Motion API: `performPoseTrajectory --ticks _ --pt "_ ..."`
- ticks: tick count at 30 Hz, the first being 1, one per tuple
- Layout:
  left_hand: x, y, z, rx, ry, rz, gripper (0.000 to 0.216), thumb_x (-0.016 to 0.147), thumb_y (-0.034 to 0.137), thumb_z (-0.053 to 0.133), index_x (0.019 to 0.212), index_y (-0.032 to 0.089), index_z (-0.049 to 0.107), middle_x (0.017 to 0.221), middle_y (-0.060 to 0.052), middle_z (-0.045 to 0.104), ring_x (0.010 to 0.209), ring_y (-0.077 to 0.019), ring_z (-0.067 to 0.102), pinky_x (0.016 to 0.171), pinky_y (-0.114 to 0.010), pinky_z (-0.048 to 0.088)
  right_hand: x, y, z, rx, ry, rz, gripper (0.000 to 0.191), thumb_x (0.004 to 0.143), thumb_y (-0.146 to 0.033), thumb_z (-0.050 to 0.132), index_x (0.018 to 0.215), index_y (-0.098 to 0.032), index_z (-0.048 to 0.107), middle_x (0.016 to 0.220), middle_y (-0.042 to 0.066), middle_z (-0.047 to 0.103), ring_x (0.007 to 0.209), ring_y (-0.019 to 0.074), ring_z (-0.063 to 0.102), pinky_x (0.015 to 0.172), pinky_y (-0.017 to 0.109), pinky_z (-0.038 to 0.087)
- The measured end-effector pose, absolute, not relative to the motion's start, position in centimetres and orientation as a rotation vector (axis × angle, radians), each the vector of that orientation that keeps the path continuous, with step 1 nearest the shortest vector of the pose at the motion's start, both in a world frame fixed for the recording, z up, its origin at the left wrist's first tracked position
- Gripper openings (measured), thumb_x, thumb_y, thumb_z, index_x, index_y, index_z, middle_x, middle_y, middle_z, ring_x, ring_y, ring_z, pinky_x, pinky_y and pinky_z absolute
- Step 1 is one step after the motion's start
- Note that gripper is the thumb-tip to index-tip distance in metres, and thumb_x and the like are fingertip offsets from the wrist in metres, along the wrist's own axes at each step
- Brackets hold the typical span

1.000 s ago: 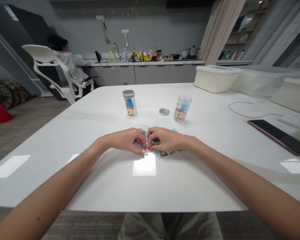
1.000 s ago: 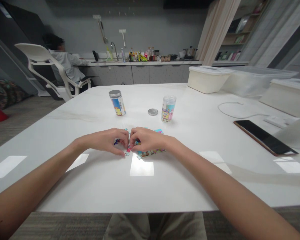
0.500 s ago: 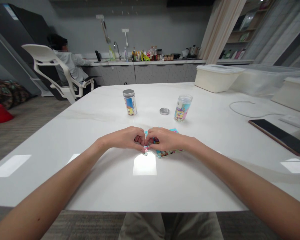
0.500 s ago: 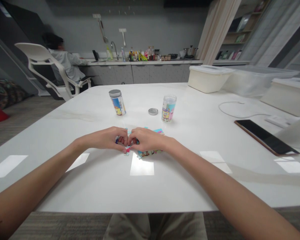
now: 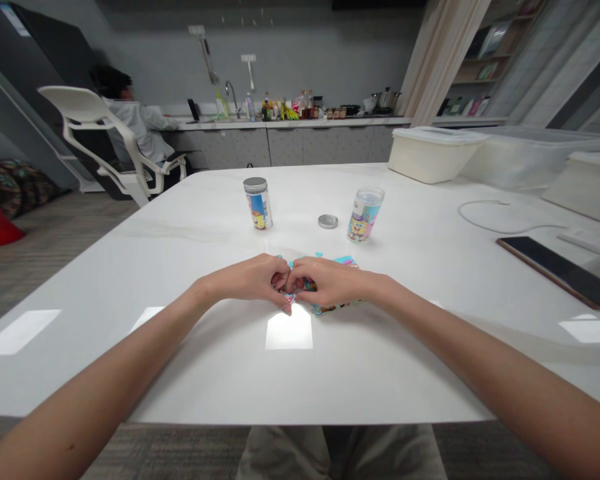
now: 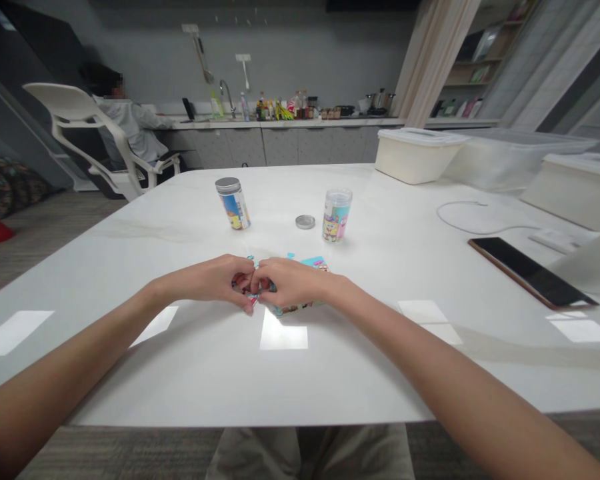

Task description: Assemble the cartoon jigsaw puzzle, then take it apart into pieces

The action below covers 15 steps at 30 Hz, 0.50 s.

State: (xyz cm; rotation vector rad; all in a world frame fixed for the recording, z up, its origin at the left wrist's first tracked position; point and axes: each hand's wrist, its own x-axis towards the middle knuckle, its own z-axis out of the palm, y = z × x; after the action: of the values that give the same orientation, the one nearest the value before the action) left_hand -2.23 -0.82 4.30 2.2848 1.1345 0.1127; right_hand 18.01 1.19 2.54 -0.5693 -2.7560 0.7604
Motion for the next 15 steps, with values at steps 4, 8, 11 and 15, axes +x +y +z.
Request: performPoseTrajectory --ticks 4,8,11,15 --pt "-2.17 -0.78 4.29 2.286 1.089 0.101 0.043 0.067 0.053 0.072 0.066 0.018 0.048 0.067 0.004 0.045 0.059 -0.0103 0.041 0.050 -0.024 0.025 17.99 0.64 2.92 -0.633 -2.771 0.791 0.007 0.077 -0.018 0.064 0.082 -0.019 0.059 0.085 0.004 0.058 0.076 0.0172 0.054 0.068 0.030 0.044" --pt "-2.06 -0.85 4.40 2.276 1.096 0.089 0.043 0.067 0.053 0.073 0.066 0.019 0.046 0.067 0.004 0.044 0.059 -0.0104 0.039 0.050 -0.025 0.025 18.02 0.51 3.07 -0.626 -2.780 0.790 0.011 0.077 -0.021 0.066 0.079 -0.020 0.055 0.087 0.004 0.057 0.078 0.0179 0.053 0.068 0.030 0.044" --pt "-2.11 -0.83 4.35 2.279 1.096 0.082 0.043 0.067 0.053 0.072 0.066 0.019 0.046 0.067 0.004 0.044 0.060 -0.0106 0.039 0.051 -0.025 0.026 18.03 0.50 3.10 -0.611 -2.768 0.818 0.013 0.076 -0.020 0.066 0.079 -0.020 0.053 0.087 0.004 0.057 0.078 0.0174 0.053 0.068 0.030 0.044" --pt "-2.39 -0.72 4.09 2.262 1.093 0.067 0.042 0.067 0.054 0.073 0.070 0.019 0.050 0.069 0.004 0.047 0.061 -0.0111 0.042 0.053 -0.024 0.029 18.02 0.48 3.09 -0.601 -2.726 0.897 0.012 0.076 -0.017 0.064 0.077 -0.020 0.053 0.081 0.001 0.057 0.070 0.0143 0.051 0.063 0.027 0.043"
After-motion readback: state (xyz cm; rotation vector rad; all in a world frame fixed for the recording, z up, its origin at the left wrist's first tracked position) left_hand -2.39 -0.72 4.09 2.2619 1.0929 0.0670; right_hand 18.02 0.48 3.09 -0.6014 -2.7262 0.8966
